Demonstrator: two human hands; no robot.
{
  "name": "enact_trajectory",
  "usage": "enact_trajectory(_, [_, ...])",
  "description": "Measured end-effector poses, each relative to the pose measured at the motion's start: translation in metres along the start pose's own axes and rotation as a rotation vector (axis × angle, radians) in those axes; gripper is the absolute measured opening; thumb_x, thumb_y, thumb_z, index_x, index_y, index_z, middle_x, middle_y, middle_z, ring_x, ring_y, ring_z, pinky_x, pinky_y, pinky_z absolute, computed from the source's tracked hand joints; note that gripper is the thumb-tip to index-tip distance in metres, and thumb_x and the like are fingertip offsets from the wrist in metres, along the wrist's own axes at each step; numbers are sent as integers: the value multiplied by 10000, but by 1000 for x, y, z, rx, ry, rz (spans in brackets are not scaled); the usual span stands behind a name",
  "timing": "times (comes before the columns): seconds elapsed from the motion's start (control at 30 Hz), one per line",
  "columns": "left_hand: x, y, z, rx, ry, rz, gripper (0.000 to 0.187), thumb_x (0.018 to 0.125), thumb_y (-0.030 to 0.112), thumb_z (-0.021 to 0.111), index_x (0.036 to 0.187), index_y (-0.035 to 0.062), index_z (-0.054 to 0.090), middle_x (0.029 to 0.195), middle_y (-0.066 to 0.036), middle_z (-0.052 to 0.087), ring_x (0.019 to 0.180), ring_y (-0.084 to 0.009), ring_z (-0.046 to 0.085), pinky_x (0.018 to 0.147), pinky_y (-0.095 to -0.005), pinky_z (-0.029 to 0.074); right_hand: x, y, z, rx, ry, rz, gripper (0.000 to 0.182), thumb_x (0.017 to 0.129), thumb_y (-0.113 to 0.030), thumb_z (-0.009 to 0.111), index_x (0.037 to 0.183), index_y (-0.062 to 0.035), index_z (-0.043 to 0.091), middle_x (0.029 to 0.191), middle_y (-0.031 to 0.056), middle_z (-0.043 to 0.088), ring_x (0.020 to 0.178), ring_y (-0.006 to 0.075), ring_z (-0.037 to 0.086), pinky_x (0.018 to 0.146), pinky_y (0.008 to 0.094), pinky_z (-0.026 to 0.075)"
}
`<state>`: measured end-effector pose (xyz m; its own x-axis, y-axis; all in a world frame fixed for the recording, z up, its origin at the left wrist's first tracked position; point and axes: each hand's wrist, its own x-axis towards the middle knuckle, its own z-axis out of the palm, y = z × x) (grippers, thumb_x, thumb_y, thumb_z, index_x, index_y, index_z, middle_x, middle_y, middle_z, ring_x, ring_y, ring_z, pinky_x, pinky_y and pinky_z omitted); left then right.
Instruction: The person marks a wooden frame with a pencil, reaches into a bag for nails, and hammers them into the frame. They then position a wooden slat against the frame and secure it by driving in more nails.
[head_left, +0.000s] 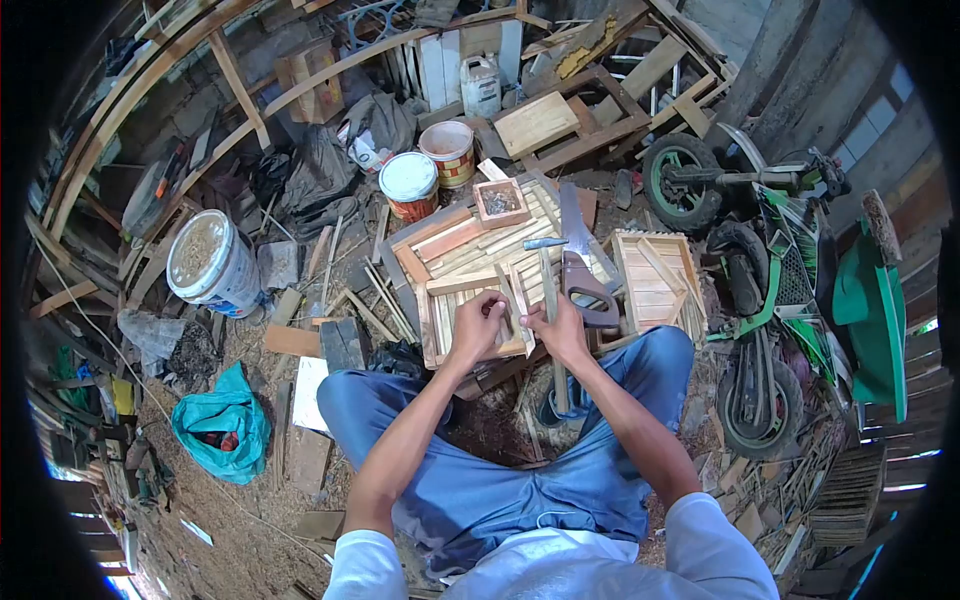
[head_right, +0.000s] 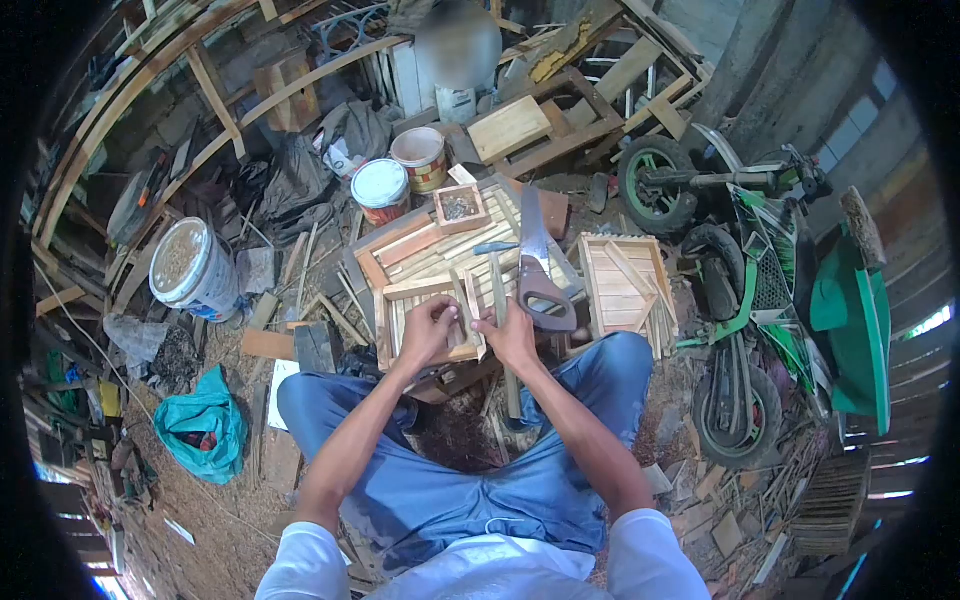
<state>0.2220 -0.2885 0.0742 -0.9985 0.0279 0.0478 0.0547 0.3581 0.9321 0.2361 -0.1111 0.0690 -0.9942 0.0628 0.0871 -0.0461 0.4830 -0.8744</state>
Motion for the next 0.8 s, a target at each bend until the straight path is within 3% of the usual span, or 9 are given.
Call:
enact_trajectory(0.1, [4, -2, 4, -83, -36, -62, 161, 925, 96, 638, 1033, -9, 697, 811, -113, 717, 740, -156, 684, 698, -299, 531, -3, -19, -8, 3, -37, 20, 332, 736, -133, 824, 943, 21, 615, 845, 137, 719, 810, 293, 714, 740, 393, 541])
enact_trajectory(0.2, [8, -5, 9, -230, -50, -186, 157, 950, 95, 617, 1014, -33, 682, 835, -55, 691, 732, -107, 632, 682, -271, 514, -4, -25, -6, -8, -53, -11, 309, 743, -107, 808, 948, 23, 617, 839, 132, 720, 803, 283, 715, 732, 387, 543])
enact_trajectory(0.53, [11, -7, 13, -333, -93, -291, 144, 937, 89, 616, 969, -16, 708, 757, -47, 684, 609, -102, 640, 539, -265, 513, -19, -24, -5, 29, -31, 70, 311, 745, -96, 798, 977, 18, 626, 912, 111, 747, 868, 272, 724, 787, 376, 543])
enact_trajectory(0.8, [10, -9, 12, -387, -114, -271, 123, 925, 85, 649, 978, -6, 712, 731, -21, 665, 603, -88, 640, 514, -245, 513, -24, -30, -14, 57, -69, 52, 310, 756, -95, 794, 1007, 10, 644, 935, 112, 747, 891, 252, 724, 794, 368, 538])
